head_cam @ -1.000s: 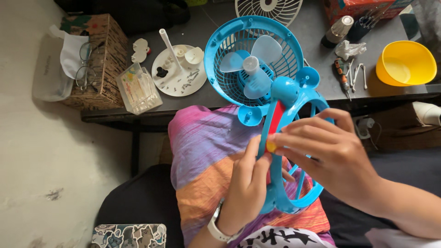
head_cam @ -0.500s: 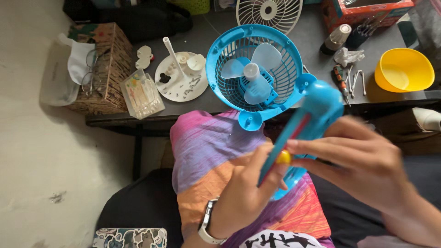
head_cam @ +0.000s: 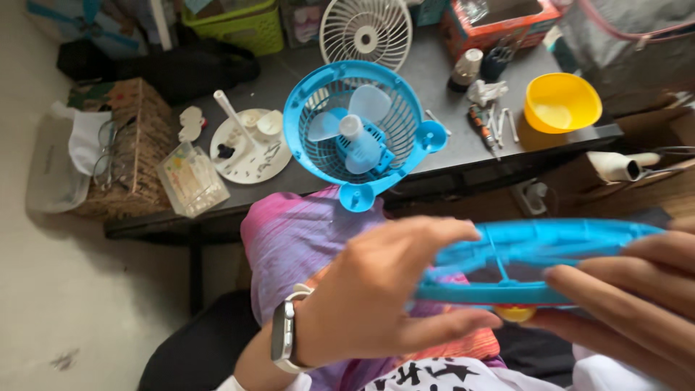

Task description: The person assembles a small blue fan by attaching a yellow plastic piece to the fan cage using a screwdriver. They then secure the cage to the fan base with screws, tightening each one in sequence.

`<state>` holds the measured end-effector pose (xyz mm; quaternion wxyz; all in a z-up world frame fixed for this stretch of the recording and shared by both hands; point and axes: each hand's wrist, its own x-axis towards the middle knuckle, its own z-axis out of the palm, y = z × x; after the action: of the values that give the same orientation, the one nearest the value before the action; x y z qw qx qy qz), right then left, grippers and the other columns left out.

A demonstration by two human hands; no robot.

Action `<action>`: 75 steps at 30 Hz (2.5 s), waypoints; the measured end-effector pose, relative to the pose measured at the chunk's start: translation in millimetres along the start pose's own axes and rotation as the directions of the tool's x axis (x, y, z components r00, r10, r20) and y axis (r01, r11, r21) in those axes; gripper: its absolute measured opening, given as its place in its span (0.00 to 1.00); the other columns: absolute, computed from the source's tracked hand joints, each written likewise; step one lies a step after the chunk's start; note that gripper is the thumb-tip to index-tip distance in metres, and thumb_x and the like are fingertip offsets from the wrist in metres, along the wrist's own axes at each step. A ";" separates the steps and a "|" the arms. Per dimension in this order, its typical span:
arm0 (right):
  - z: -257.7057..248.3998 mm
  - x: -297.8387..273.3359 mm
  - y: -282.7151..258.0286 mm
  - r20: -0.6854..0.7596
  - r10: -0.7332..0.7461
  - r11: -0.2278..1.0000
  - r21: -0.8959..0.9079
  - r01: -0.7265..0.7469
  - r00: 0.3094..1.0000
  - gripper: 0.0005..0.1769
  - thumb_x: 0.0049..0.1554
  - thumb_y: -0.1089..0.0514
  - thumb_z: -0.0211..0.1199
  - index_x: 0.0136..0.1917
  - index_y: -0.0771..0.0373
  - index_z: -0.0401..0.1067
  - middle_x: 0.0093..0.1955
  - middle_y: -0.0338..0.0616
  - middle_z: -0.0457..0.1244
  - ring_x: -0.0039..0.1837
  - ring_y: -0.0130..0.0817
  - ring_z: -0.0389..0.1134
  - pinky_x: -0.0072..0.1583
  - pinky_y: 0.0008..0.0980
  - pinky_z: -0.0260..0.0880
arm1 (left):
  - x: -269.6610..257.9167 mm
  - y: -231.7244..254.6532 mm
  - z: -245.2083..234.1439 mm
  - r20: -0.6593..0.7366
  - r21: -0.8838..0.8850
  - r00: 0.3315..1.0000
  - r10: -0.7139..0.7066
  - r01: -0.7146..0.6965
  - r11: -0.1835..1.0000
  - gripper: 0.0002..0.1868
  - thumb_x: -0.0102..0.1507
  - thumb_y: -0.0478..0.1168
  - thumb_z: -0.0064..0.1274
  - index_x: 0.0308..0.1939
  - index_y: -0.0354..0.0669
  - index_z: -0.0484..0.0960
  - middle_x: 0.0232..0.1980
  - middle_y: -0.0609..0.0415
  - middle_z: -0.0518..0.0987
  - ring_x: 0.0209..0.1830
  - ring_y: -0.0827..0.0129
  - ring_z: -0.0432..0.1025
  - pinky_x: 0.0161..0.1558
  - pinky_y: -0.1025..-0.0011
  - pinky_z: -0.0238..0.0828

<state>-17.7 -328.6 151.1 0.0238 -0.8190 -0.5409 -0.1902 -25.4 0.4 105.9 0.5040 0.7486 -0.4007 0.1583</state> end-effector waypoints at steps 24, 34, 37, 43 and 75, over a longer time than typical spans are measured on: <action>177.1 14.4 6.5 -0.476 -0.300 0.870 -0.493 0.031 0.827 0.10 0.61 0.46 0.70 0.56 0.43 0.83 0.55 0.18 0.71 0.54 0.22 0.60 0.59 0.37 0.47 | -71.5 -35.2 75.9 0.002 -0.937 0.597 -0.802 0.282 0.208 0.13 0.69 0.37 0.51 0.51 0.29 0.83 0.47 0.43 0.85 0.46 0.61 0.81 0.41 0.66 0.79; 202.3 44.6 -26.9 -0.504 -0.054 0.993 -0.122 -0.009 0.862 0.12 0.58 0.54 0.71 0.56 0.51 0.83 0.59 0.26 0.70 0.57 0.25 0.65 0.58 0.33 0.54 | -98.4 -52.8 87.1 -0.135 -0.908 0.472 -0.871 0.294 0.300 0.09 0.67 0.33 0.54 0.47 0.31 0.85 0.42 0.49 0.86 0.37 0.67 0.80 0.36 0.70 0.78; 209.2 48.1 -26.5 -0.500 -0.080 0.992 -0.127 0.018 0.863 0.13 0.58 0.55 0.71 0.57 0.52 0.83 0.58 0.27 0.70 0.56 0.25 0.66 0.57 0.33 0.54 | -106.2 -55.9 94.2 -0.193 -0.866 0.470 -0.861 0.332 0.375 0.06 0.67 0.32 0.56 0.45 0.31 0.85 0.39 0.53 0.85 0.31 0.71 0.77 0.34 0.73 0.76; 208.6 48.9 -27.4 -0.496 -0.056 0.991 -0.135 -0.014 0.866 0.12 0.57 0.53 0.72 0.55 0.49 0.83 0.58 0.25 0.69 0.57 0.27 0.65 0.64 0.37 0.55 | -117.9 -64.0 94.7 -0.255 -0.804 0.434 -0.864 0.402 0.439 0.06 0.65 0.31 0.58 0.44 0.32 0.86 0.38 0.58 0.83 0.35 0.78 0.74 0.38 0.77 0.72; 184.8 95.7 23.5 0.462 0.494 0.031 0.837 -0.546 0.736 0.15 0.49 0.62 0.75 0.50 0.69 0.82 0.39 0.43 0.73 0.42 0.25 0.72 0.46 0.25 0.74 | -75.5 -4.9 -30.5 -0.321 0.408 0.904 -0.283 0.402 0.820 0.25 0.56 0.44 0.62 0.55 0.38 0.78 0.56 0.41 0.77 0.57 0.49 0.73 0.57 0.54 0.68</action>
<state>89.0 -209.2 16.0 0.5608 -0.7739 -0.2049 0.2113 -64.1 61.3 67.9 0.3759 0.8816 -0.1433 0.2471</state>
